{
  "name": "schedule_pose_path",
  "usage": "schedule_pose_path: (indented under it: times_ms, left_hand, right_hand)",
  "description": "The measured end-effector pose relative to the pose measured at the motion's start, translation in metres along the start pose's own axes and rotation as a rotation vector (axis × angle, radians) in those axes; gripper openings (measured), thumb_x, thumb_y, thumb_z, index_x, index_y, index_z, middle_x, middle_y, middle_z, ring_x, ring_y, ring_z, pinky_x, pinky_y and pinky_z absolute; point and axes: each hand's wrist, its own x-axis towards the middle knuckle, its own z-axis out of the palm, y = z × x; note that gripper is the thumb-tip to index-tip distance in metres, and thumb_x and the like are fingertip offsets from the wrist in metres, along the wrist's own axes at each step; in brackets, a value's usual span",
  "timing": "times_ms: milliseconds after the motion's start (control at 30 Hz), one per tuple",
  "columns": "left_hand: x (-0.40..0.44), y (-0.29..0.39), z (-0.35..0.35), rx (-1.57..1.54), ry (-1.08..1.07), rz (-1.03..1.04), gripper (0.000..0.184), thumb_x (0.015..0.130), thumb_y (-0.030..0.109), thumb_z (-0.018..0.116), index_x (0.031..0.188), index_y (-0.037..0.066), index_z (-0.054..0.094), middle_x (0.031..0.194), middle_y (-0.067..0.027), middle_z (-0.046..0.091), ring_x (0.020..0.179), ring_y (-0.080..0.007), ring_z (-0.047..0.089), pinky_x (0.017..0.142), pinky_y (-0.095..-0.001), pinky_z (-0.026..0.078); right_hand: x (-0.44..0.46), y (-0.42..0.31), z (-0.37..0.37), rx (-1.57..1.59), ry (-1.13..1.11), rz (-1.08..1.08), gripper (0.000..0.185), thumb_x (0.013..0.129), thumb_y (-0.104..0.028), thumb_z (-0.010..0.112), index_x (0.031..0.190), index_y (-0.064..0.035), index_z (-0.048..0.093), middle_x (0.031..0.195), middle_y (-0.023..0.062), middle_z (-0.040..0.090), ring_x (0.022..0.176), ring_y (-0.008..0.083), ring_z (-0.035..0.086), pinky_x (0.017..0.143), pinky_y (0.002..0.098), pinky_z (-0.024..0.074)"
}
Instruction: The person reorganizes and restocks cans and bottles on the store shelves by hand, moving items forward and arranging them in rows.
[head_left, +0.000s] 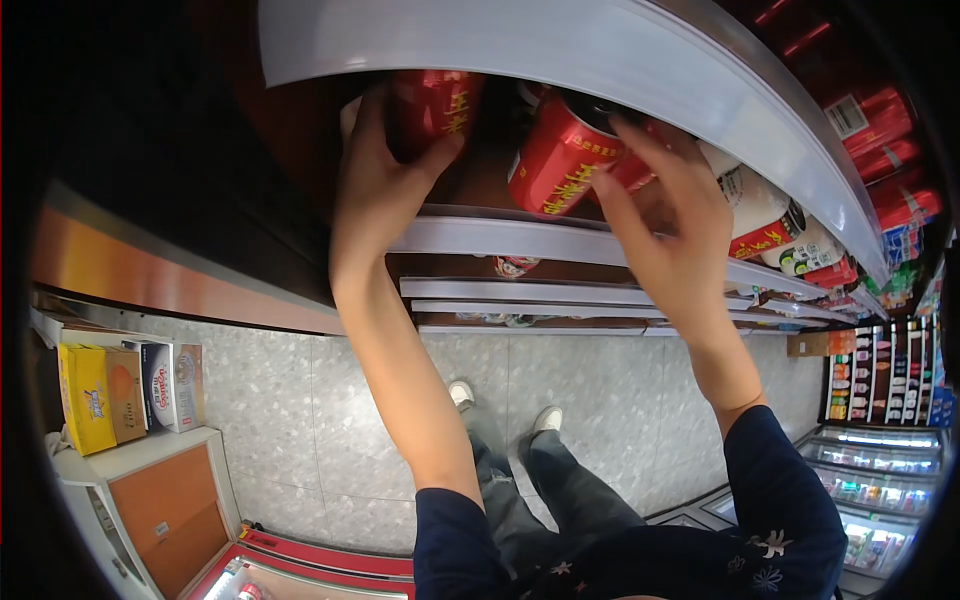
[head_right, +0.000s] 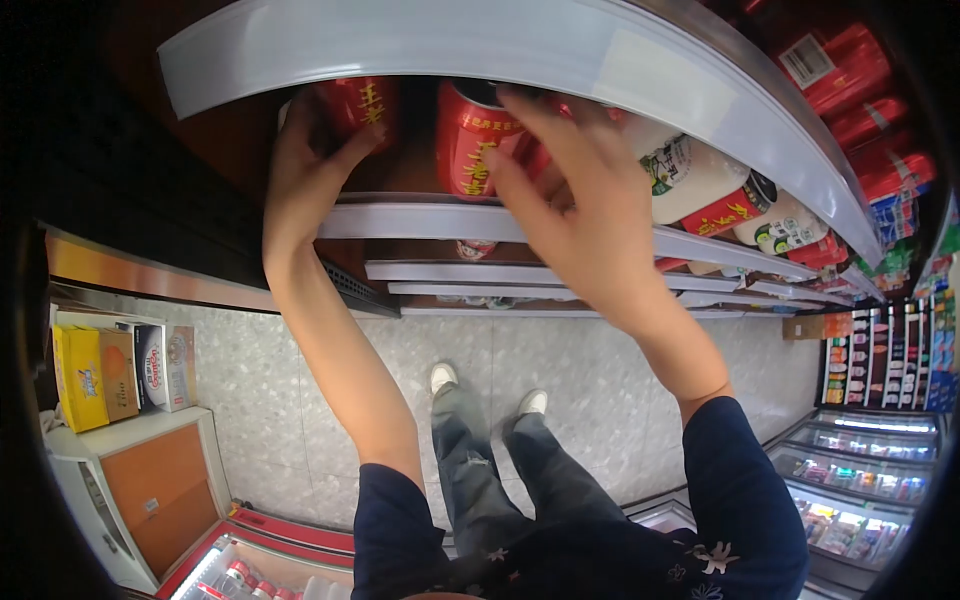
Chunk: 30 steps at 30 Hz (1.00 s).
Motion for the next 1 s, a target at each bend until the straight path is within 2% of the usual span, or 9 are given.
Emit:
schedule_pose_path:
  times_ms: [167, 233, 400, 467, 567, 667, 700, 867, 1000]
  left_hand:
    - [0.0, 0.008, 0.012, 0.175, 0.061, 0.088, 0.072, 0.069, 0.029, 0.084, 0.126, 0.003, 0.05, 0.12, -0.0211, 0.056, 0.116, -0.0345, 0.052, 0.098, -0.0411, 0.042]
    - [-0.001, 0.016, 0.021, 0.405, 0.086, 0.031, 0.073, 0.07, 0.038, 0.083, 0.126, 0.004, 0.05, 0.123, -0.0226, 0.055, 0.116, -0.0412, 0.05, 0.098, -0.0441, 0.041]
    - [0.001, 0.01, 0.024, 0.405, 0.127, 0.018, 0.055, 0.07, 0.033, 0.082, 0.109, 0.0, 0.062, 0.108, -0.0198, 0.064, 0.103, -0.0367, 0.061, 0.089, -0.0401, 0.046]
    - [0.0, 0.027, 0.024, 0.482, 0.084, -0.115, 0.056, 0.071, 0.033, 0.082, 0.112, 0.001, 0.062, 0.109, -0.0195, 0.064, 0.104, -0.0357, 0.061, 0.09, -0.0399, 0.046]
    - [-0.003, 0.043, 0.027, 0.57, 0.116, -0.064, 0.059, 0.072, 0.034, 0.082, 0.114, 0.0, 0.06, 0.11, -0.0207, 0.064, 0.107, -0.0352, 0.06, 0.091, -0.0395, 0.046]
    - [0.001, 0.026, 0.029, 0.393, 0.203, 0.032, 0.049, 0.072, 0.032, 0.081, 0.11, 0.006, 0.064, 0.092, -0.0116, 0.065, 0.084, -0.0288, 0.062, 0.079, -0.041, 0.049]
    - [0.002, 0.029, 0.028, 0.263, 0.18, -0.011, 0.055, 0.072, 0.029, 0.082, 0.114, 0.002, 0.06, 0.1, -0.0161, 0.066, 0.093, -0.0319, 0.063, 0.084, -0.0421, 0.049]
    - [-0.036, 0.042, 0.033, 0.323, 0.381, 0.202, 0.074, 0.071, 0.022, 0.085, 0.13, -0.004, 0.047, 0.127, -0.0241, 0.055, 0.119, -0.0349, 0.055, 0.102, -0.0394, 0.041]
    - [-0.079, 0.046, 0.015, 0.381, 0.315, 0.752, 0.083, 0.066, 0.007, 0.085, 0.135, 0.002, 0.039, 0.134, -0.021, 0.05, 0.124, -0.0389, 0.049, 0.106, -0.0437, 0.039]
  right_hand:
    - [-0.048, -0.007, -0.013, 0.109, 0.065, -0.338, 0.026, 0.071, -0.003, 0.074, 0.097, -0.0035, 0.068, 0.107, 0.0165, 0.068, 0.065, 0.0183, 0.066, 0.048, 0.0265, 0.0498]
    - [-0.065, -0.01, -0.037, 0.078, -0.112, -0.316, 0.025, 0.069, -0.005, 0.074, 0.093, -0.0042, 0.068, 0.104, 0.0127, 0.069, 0.068, 0.0175, 0.068, 0.05, 0.0266, 0.0514]
    - [-0.087, -0.012, -0.093, 0.053, -0.171, -0.179, 0.021, 0.069, -0.003, 0.074, 0.09, -0.0054, 0.068, 0.101, 0.0105, 0.071, 0.065, 0.0195, 0.068, 0.053, 0.0276, 0.0522]
    - [-0.089, -0.018, -0.124, -0.016, -0.182, -0.147, 0.02, 0.07, -0.003, 0.074, 0.089, -0.0057, 0.068, 0.1, 0.0087, 0.071, 0.067, 0.0187, 0.068, 0.054, 0.0279, 0.0523]
    - [-0.084, -0.023, -0.167, -0.155, -0.175, -0.118, 0.019, 0.072, -0.006, 0.074, 0.09, -0.0066, 0.068, 0.095, 0.0072, 0.071, 0.074, 0.0198, 0.069, 0.06, 0.0301, 0.0552]
    - [-0.062, -0.028, -0.199, -0.202, -0.049, -0.041, 0.016, 0.074, -0.005, 0.073, 0.089, -0.0051, 0.068, 0.093, 0.0086, 0.071, 0.074, 0.0217, 0.069, 0.062, 0.0316, 0.0552]
    - [-0.054, -0.03, -0.206, -0.211, -0.032, -0.046, 0.015, 0.074, -0.005, 0.073, 0.088, -0.0048, 0.067, 0.092, 0.0086, 0.071, 0.074, 0.0218, 0.069, 0.062, 0.0317, 0.055]
    - [-0.053, -0.055, -0.217, -0.195, 0.012, -0.099, 0.014, 0.075, -0.005, 0.073, 0.088, -0.0047, 0.067, 0.092, 0.008, 0.071, 0.073, 0.0218, 0.069, 0.061, 0.0316, 0.054]
    - [-0.069, -0.064, -0.205, -0.179, 0.022, -0.122, 0.014, 0.075, -0.007, 0.073, 0.087, -0.0057, 0.067, 0.092, 0.0062, 0.071, 0.072, 0.0204, 0.068, 0.061, 0.0306, 0.0538]
